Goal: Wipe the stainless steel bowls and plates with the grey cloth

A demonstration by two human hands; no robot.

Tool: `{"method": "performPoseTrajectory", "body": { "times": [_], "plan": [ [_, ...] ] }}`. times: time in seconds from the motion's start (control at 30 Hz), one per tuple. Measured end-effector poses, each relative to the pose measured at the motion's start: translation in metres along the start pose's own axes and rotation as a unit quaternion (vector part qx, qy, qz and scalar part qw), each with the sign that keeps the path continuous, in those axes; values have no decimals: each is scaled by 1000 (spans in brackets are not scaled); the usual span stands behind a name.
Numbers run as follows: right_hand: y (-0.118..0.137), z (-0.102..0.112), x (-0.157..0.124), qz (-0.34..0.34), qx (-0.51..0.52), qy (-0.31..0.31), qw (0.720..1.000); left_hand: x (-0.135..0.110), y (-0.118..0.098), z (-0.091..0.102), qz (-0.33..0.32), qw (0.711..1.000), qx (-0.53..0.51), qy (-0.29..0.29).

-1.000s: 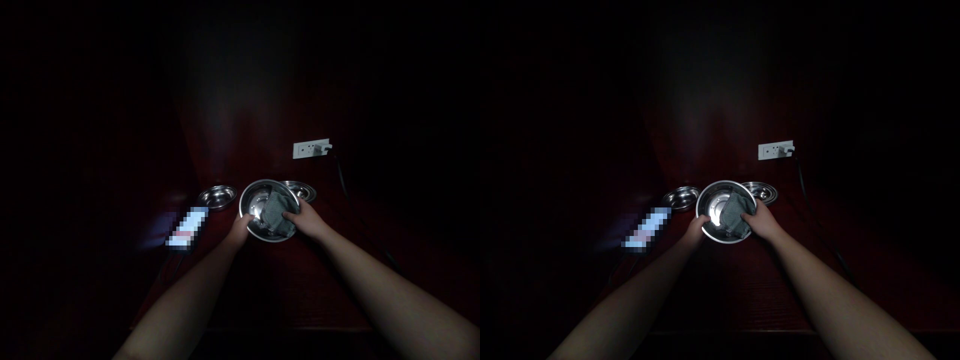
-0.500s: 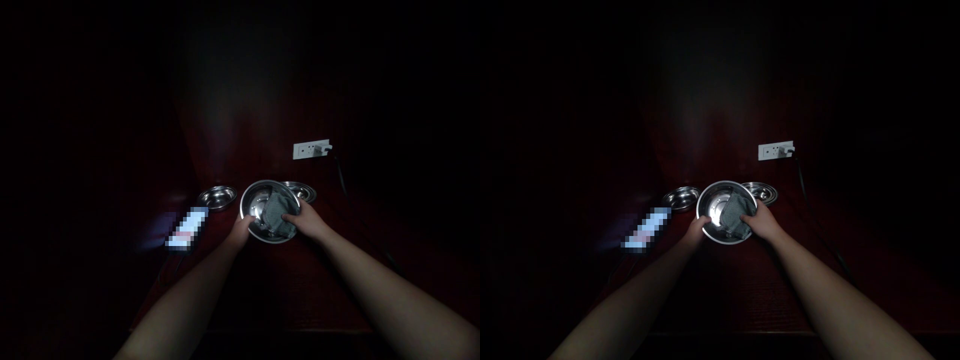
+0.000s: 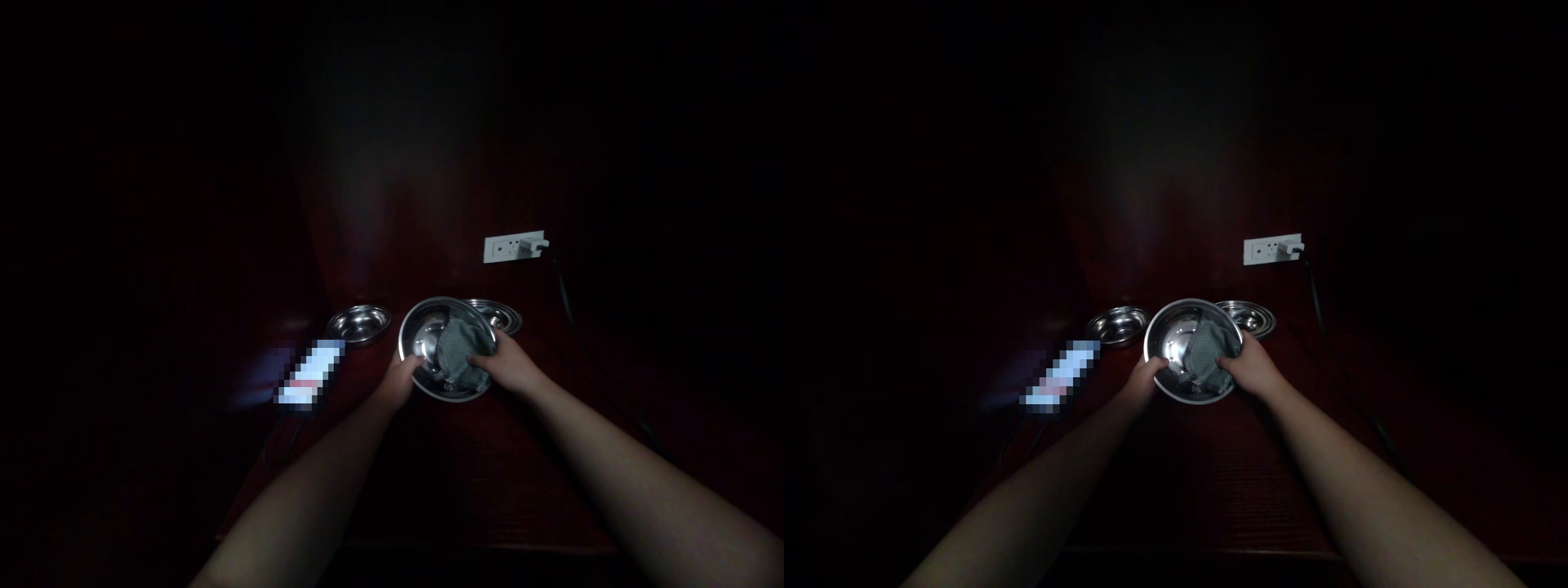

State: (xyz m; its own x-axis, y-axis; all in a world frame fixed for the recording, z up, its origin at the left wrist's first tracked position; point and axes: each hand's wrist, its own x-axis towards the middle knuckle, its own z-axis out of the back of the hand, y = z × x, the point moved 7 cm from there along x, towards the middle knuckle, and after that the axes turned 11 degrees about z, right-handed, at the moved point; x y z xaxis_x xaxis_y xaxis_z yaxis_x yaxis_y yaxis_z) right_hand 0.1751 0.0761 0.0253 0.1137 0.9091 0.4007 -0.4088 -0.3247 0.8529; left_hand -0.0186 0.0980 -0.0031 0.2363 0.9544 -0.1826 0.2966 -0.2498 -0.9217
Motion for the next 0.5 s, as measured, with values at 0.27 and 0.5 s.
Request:
{"method": "performPoseTrajectory", "body": {
  "times": [0.27,0.5],
  "plan": [
    [-3,1,0,-2,-18,-5,1000,-3,-3,0,-22,999,26,-5],
    [-4,2,1,-2,-11,-4,1000,-2,-3,-1,-31,999,20,5]
  ]
}}
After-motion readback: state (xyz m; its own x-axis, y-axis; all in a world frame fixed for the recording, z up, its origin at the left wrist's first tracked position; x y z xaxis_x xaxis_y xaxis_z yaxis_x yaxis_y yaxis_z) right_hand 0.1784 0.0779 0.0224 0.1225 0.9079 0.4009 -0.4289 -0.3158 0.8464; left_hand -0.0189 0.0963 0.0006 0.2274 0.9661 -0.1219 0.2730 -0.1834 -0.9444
